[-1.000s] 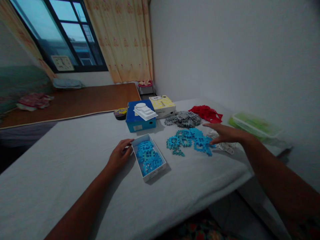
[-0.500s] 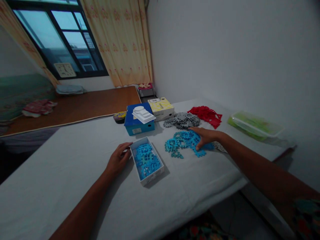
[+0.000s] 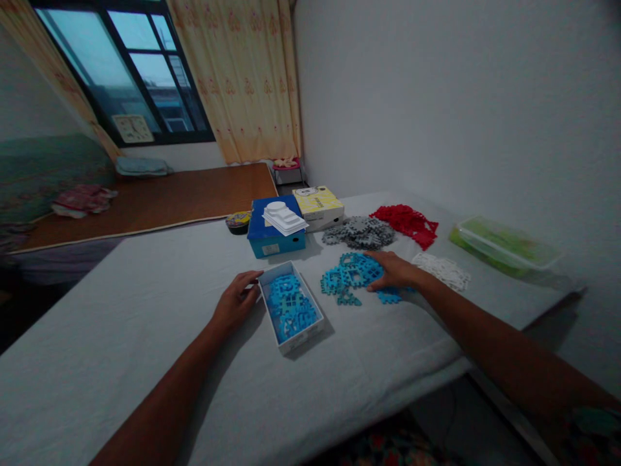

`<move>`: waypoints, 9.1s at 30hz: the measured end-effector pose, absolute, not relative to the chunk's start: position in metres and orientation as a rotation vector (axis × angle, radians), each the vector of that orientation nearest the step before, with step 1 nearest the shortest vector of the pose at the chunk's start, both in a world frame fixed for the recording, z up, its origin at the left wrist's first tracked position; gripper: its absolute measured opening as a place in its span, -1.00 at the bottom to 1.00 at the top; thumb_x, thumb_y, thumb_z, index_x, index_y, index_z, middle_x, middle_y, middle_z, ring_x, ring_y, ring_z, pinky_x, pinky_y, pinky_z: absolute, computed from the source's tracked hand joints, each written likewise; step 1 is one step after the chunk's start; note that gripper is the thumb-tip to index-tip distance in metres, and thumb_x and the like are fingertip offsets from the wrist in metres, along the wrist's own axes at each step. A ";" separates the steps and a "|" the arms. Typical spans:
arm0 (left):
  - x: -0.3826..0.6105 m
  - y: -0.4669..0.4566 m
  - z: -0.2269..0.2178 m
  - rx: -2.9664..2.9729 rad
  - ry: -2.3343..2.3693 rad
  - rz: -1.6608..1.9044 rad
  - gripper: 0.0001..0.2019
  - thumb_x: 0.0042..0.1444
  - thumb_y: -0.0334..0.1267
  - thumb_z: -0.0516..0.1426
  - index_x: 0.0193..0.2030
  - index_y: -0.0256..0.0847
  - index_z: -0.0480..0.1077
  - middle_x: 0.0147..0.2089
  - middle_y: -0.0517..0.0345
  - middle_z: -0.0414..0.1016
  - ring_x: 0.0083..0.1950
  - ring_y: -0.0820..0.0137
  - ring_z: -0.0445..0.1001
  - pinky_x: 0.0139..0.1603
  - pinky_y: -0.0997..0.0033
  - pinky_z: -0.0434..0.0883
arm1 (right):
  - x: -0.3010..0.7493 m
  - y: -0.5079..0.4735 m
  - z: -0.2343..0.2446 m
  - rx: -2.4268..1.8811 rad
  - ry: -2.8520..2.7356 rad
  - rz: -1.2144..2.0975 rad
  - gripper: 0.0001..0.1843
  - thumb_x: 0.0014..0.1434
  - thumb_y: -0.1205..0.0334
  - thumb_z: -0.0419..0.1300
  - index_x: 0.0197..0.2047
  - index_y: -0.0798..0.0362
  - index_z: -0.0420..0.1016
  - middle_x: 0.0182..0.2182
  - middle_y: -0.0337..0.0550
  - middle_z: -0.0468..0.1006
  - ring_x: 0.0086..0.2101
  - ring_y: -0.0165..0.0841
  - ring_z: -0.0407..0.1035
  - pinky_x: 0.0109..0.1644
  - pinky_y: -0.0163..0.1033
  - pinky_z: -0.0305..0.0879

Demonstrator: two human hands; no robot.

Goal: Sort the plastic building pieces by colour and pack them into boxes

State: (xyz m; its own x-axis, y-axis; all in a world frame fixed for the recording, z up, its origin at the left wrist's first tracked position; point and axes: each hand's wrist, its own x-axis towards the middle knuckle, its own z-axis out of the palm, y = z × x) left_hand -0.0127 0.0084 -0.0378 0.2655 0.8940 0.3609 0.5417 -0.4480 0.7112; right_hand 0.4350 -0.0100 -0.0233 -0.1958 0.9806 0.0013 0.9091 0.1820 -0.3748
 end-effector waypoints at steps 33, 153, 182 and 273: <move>-0.007 0.004 -0.043 2.178 1.205 1.074 -0.62 0.21 -0.30 0.03 0.15 -0.21 0.41 0.12 -0.11 0.40 0.02 0.28 0.48 0.00 0.20 0.50 | 0.308 -0.025 0.053 -1.299 -1.972 0.788 -0.36 -0.03 -0.02 0.37 0.10 -0.06 0.36 -0.13 -0.13 0.57 -0.21 -0.20 0.48 -0.09 -0.04 0.45; 0.003 -0.020 -0.003 2.389 0.777 1.068 -0.77 0.18 -0.08 0.21 -0.09 -0.05 0.59 -0.13 0.02 0.58 0.00 0.25 0.48 0.06 0.14 0.43 | 0.269 -0.061 0.007 -1.253 -1.804 0.742 -0.71 0.15 -0.04 0.22 -0.28 0.03 0.43 -0.35 -0.19 0.49 -0.30 -0.28 0.40 -0.18 -0.19 0.34; -0.002 -0.009 -0.021 2.260 1.036 1.269 -0.81 0.22 -0.17 0.15 -0.10 -0.11 0.55 -0.08 0.02 0.58 0.00 0.27 0.53 0.09 0.12 0.47 | 0.378 -0.050 0.007 -1.488 -2.020 0.661 -0.61 0.19 -0.07 0.14 -0.10 0.00 0.59 -0.14 -0.07 0.63 -0.14 -0.16 0.48 -0.05 -0.08 0.40; 0.017 -0.023 -0.005 2.509 0.801 1.117 -0.82 0.23 -0.19 0.17 -0.08 -0.07 0.56 -0.10 0.04 0.58 0.01 0.26 0.48 0.08 0.12 0.42 | 0.350 -0.011 -0.003 -1.635 -2.375 0.444 -0.35 0.02 0.02 0.36 0.17 0.02 0.47 0.06 0.04 0.54 0.01 -0.04 0.42 0.08 -0.01 0.32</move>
